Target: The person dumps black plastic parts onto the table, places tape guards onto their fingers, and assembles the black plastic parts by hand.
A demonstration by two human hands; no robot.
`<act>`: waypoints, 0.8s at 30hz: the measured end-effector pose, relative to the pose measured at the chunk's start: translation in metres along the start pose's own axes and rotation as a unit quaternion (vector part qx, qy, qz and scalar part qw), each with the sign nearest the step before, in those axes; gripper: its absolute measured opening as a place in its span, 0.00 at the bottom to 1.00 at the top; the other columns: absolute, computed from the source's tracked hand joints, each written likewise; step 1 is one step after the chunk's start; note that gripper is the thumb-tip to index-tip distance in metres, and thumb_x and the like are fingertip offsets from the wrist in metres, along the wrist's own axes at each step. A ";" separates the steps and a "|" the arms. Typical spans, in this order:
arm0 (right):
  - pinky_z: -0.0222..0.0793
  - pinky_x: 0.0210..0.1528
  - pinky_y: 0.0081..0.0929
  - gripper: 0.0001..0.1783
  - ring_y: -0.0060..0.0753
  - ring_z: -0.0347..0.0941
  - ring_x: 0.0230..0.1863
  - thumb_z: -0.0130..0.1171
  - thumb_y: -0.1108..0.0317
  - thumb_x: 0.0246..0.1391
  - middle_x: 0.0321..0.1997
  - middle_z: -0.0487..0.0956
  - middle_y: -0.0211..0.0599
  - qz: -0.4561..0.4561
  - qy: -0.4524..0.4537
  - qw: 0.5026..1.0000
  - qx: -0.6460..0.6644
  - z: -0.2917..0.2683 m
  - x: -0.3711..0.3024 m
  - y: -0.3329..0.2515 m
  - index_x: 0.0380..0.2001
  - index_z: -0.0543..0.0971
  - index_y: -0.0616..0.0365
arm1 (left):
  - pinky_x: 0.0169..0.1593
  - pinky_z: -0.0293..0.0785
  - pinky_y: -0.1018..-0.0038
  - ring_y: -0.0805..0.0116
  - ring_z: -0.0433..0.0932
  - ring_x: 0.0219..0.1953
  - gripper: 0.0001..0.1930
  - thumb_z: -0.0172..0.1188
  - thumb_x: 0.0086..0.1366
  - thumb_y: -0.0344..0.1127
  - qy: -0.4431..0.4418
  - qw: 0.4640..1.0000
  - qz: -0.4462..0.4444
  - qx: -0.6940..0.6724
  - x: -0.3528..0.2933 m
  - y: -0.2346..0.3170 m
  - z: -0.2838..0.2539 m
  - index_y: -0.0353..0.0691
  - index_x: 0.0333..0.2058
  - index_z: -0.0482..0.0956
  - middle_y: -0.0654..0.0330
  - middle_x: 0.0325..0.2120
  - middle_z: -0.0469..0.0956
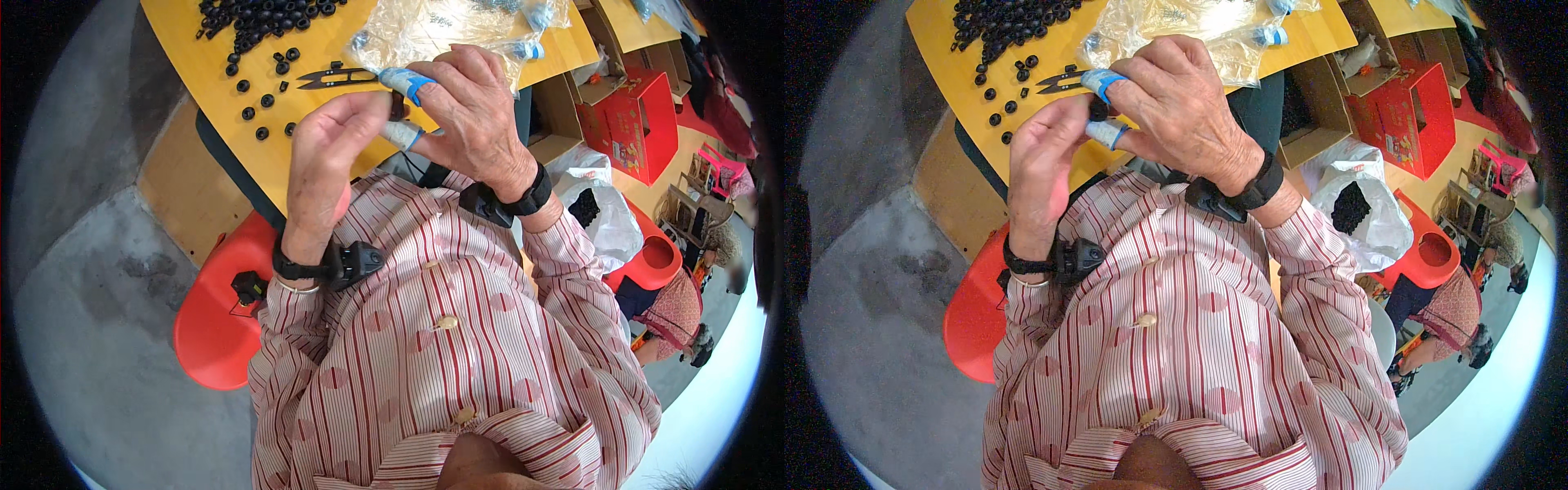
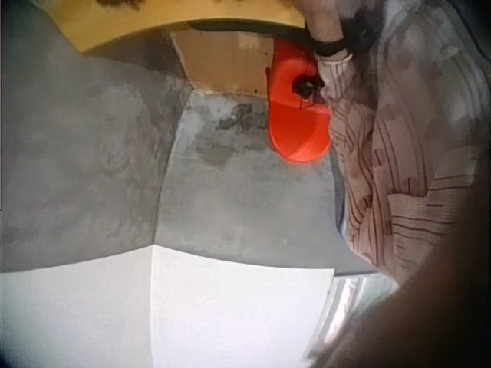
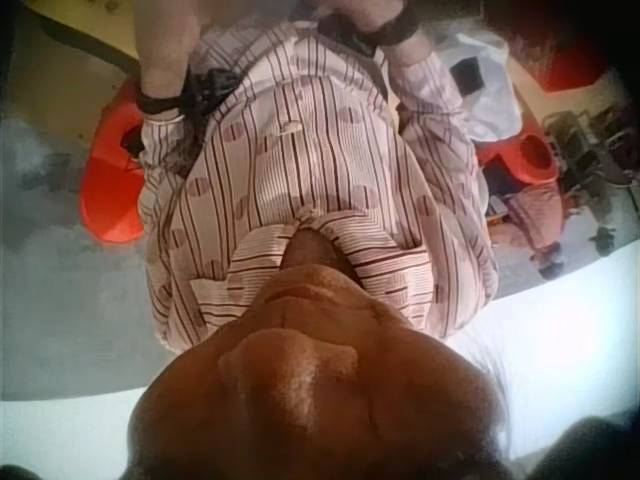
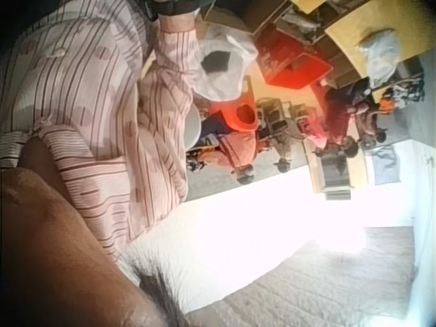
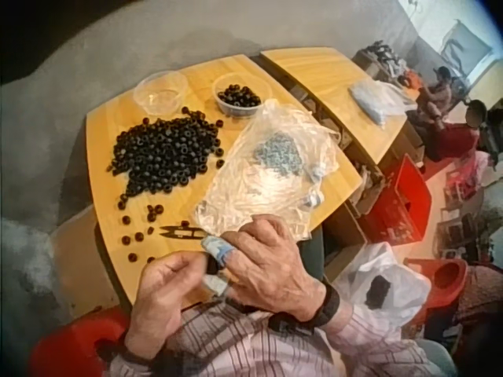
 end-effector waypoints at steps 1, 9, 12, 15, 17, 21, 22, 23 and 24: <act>0.62 0.49 0.36 0.25 0.37 0.69 0.42 0.65 0.63 0.24 0.38 0.75 0.30 0.003 -0.001 1.000 -0.001 0.001 -0.001 0.003 0.33 0.74 0.53 | 0.49 0.67 0.79 0.73 0.74 0.42 0.15 0.58 0.62 0.33 0.023 1.000 -0.014 0.005 0.001 -0.002 -0.007 0.27 0.43 0.74 0.57 0.36 0.78; 0.65 0.43 0.37 0.21 0.40 0.69 0.39 0.68 0.57 0.33 0.33 0.75 0.35 0.033 -0.002 0.993 0.115 -0.002 -0.001 0.014 0.29 0.74 0.57 | 0.50 0.66 0.75 0.70 0.73 0.47 0.30 0.68 0.54 0.39 -0.062 0.976 0.140 0.155 0.001 0.032 0.008 0.35 0.54 0.69 0.55 0.50 0.71; 0.65 0.42 0.36 0.21 0.40 0.69 0.37 0.68 0.55 0.34 0.32 0.75 0.35 0.038 -0.004 0.991 0.130 0.001 -0.003 0.015 0.28 0.74 0.57 | 0.50 0.68 0.74 0.68 0.74 0.48 0.36 0.72 0.48 0.41 -0.102 0.944 0.180 0.258 -0.001 0.040 0.018 0.38 0.55 0.69 0.56 0.53 0.70; 0.66 0.42 0.35 0.21 0.39 0.69 0.36 0.68 0.55 0.34 0.32 0.75 0.35 0.023 0.004 0.990 0.140 -0.002 -0.001 0.013 0.28 0.74 0.57 | 0.49 0.70 0.74 0.67 0.75 0.47 0.38 0.73 0.45 0.42 -0.122 0.920 0.207 0.309 0.000 0.039 0.024 0.40 0.55 0.69 0.56 0.52 0.71; 0.66 0.41 0.35 0.21 0.40 0.69 0.35 0.68 0.55 0.34 0.32 0.75 0.36 0.018 0.003 0.990 0.142 -0.003 0.001 0.010 0.28 0.75 0.57 | 0.48 0.71 0.74 0.66 0.76 0.45 0.38 0.72 0.44 0.42 -0.124 0.916 0.222 0.310 -0.003 0.042 0.025 0.40 0.55 0.70 0.56 0.52 0.71; 0.67 0.40 0.34 0.21 0.41 0.69 0.34 0.68 0.57 0.35 0.31 0.74 0.37 0.010 0.015 0.986 0.166 -0.004 0.002 0.006 0.30 0.75 0.58 | 0.48 0.72 0.73 0.66 0.76 0.44 0.35 0.72 0.44 0.44 -0.123 0.899 0.263 0.327 -0.005 0.048 0.026 0.39 0.52 0.73 0.56 0.48 0.73; 0.67 0.40 0.34 0.21 0.41 0.69 0.34 0.68 0.57 0.35 0.31 0.74 0.37 0.010 0.016 0.986 0.166 -0.004 0.002 0.005 0.30 0.75 0.58 | 0.48 0.72 0.73 0.66 0.76 0.44 0.34 0.71 0.44 0.45 -0.124 0.892 0.277 0.334 -0.006 0.049 0.026 0.38 0.51 0.73 0.56 0.47 0.74; 0.67 0.39 0.34 0.21 0.41 0.69 0.34 0.68 0.58 0.35 0.30 0.74 0.37 0.005 0.016 0.985 0.173 -0.005 0.002 0.004 0.30 0.75 0.59 | 0.48 0.72 0.73 0.66 0.76 0.44 0.34 0.71 0.44 0.45 -0.125 0.892 0.278 0.335 -0.007 0.050 0.027 0.38 0.51 0.73 0.56 0.47 0.74; 0.67 0.38 0.34 0.21 0.42 0.68 0.34 0.68 0.59 0.35 0.29 0.73 0.37 0.001 0.015 0.984 0.180 -0.005 0.001 0.004 0.31 0.75 0.59 | 0.48 0.73 0.73 0.66 0.77 0.43 0.34 0.71 0.44 0.46 -0.121 0.886 0.284 0.345 -0.008 0.051 0.028 0.38 0.50 0.74 0.56 0.46 0.75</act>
Point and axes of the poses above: each hand's wrist, its own x-axis towards the middle knuckle, its own z-axis out of the palm, y = z × x, the point moved 9 cm from there along x, towards the middle knuckle
